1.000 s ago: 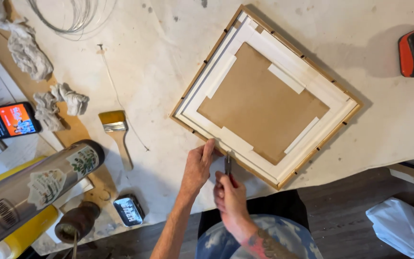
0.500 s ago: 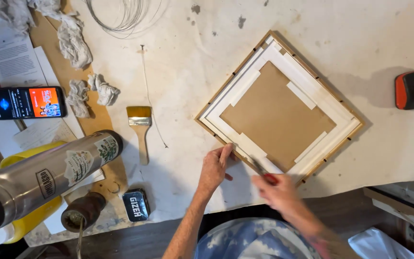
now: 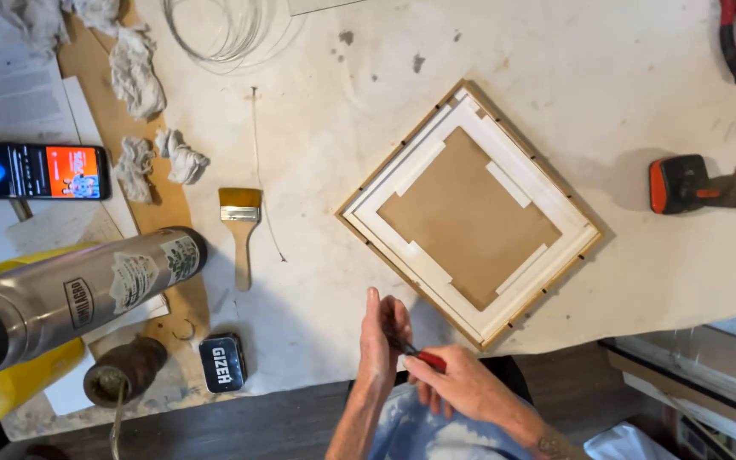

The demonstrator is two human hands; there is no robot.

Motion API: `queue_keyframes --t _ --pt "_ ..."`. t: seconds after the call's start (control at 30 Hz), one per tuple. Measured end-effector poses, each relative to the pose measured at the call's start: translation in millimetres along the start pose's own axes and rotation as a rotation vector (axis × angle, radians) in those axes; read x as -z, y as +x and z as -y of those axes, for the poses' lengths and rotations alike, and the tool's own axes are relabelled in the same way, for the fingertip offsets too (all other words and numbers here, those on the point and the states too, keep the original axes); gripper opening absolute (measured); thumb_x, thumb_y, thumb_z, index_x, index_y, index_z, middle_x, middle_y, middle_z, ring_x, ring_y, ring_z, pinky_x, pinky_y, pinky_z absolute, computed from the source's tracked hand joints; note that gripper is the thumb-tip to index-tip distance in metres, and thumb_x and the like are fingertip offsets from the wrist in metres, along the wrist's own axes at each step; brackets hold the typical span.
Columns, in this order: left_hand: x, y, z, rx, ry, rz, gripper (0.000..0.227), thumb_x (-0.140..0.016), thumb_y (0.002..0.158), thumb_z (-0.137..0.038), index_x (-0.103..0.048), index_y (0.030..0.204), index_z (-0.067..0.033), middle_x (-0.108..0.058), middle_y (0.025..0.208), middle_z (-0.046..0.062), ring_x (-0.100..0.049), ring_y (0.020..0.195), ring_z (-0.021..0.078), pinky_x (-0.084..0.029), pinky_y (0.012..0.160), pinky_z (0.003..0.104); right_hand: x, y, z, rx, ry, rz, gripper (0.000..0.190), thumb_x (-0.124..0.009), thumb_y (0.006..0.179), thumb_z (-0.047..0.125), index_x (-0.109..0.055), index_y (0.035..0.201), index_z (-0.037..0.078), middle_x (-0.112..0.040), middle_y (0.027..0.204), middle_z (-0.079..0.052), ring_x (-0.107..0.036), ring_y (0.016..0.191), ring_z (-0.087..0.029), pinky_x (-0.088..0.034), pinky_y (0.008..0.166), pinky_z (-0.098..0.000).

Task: Securing the backing of a picture frame using a power drill and pliers

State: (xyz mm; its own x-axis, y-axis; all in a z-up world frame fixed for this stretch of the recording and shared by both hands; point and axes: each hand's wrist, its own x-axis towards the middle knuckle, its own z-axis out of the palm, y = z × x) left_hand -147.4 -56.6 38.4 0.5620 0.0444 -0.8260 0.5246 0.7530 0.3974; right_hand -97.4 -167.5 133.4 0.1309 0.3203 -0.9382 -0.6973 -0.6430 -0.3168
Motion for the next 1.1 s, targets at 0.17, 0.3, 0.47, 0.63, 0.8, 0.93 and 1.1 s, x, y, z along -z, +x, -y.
queue_keyframes --t 0.17,0.3,0.47,0.63,0.8,0.93,1.1 --pt "1.5 1.1 11.5 -0.154 -0.066 -0.138 0.059 -0.044 0.100 -0.047 -0.026 0.053 -0.0157 -0.020 0.050 -0.003 -0.016 0.044 0.0086 -0.013 0.042 0.027 -6.6 8.5 -16.2 0.112 -0.554 -0.037 0.030 -0.044 0.099 0.037 -0.055 0.083 0.014 -0.066 0.075 -0.004 -0.060 0.064 -0.026 -0.048 0.065 -0.0306" --pt "10.2 17.4 10.6 -0.057 -0.222 -0.287 0.059 -0.037 0.100 -0.055 -0.029 0.053 -0.0201 -0.021 0.049 -0.008 -0.014 0.042 0.0085 -0.011 0.038 0.028 3.6 1.4 -23.7 0.194 -0.683 -0.089 0.023 -0.050 0.096 0.038 -0.063 0.098 0.019 -0.071 0.074 -0.003 -0.063 0.072 -0.029 -0.046 0.070 -0.0333" --pt "19.4 15.1 0.2 -0.143 -0.026 -0.303 0.058 -0.046 0.096 -0.053 -0.040 0.053 -0.0144 -0.022 0.045 -0.006 -0.019 0.038 0.0062 -0.013 0.037 0.024 36.0 43.6 -22.8 0.317 -0.390 -0.412 0.019 -0.074 0.082 0.029 -0.070 0.079 0.011 -0.059 0.064 -0.005 -0.058 0.063 -0.017 -0.046 0.058 -0.0284" --pt "30.2 38.9 10.0 -0.194 0.525 -0.343 0.031 -0.077 0.084 -0.036 -0.072 0.068 -0.0095 -0.035 0.043 -0.004 -0.036 0.041 0.0059 -0.030 0.039 0.022 48.4 93.7 -26.7 0.560 -0.383 -0.742 0.019 -0.085 0.069 0.027 -0.073 0.078 0.015 -0.065 0.063 -0.006 -0.065 0.064 -0.021 -0.052 0.058 -0.0306" --pt "16.5 42.1 1.8 -0.260 0.736 -0.294 0.025 -0.076 0.084 -0.038 -0.078 0.087 -0.0132 -0.038 0.042 -0.004 -0.042 0.044 0.0077 -0.038 0.047 0.023 46.4 95.8 -3.7 0.541 -0.378 -0.674 0.015 -0.081 0.072 0.026 -0.076 0.084 0.017 -0.063 0.065 -0.007 -0.063 0.065 -0.019 -0.052 0.059 -0.0303" --pt "12.3 39.8 -4.7 -0.260 0.739 -0.283 0.022 -0.073 0.086 -0.031 -0.078 0.089 -0.0099 -0.042 0.043 0.001 -0.047 0.049 0.0140 -0.043 0.053 0.029 44.4 95.4 -3.9 0.503 -0.368 -0.639 0.016 -0.078 0.075 0.023 -0.075 0.084 0.011 -0.066 0.071 -0.013 -0.067 0.069 -0.025 -0.053 0.060 -0.0340" --pt "14.4 42.3 -4.4 -0.234 0.782 -0.285 0.025 -0.074 0.085 -0.039 -0.078 0.087 -0.0141 -0.050 0.046 0.000 -0.053 0.052 0.0136 -0.046 0.056 0.029 46.1 100.5 -5.3 0.364 -0.364 -0.600 0.026 -0.076 0.078 0.032 -0.074 0.090 0.009 -0.070 0.079 -0.015 -0.070 0.078 -0.030 -0.055 0.066 -0.0371"
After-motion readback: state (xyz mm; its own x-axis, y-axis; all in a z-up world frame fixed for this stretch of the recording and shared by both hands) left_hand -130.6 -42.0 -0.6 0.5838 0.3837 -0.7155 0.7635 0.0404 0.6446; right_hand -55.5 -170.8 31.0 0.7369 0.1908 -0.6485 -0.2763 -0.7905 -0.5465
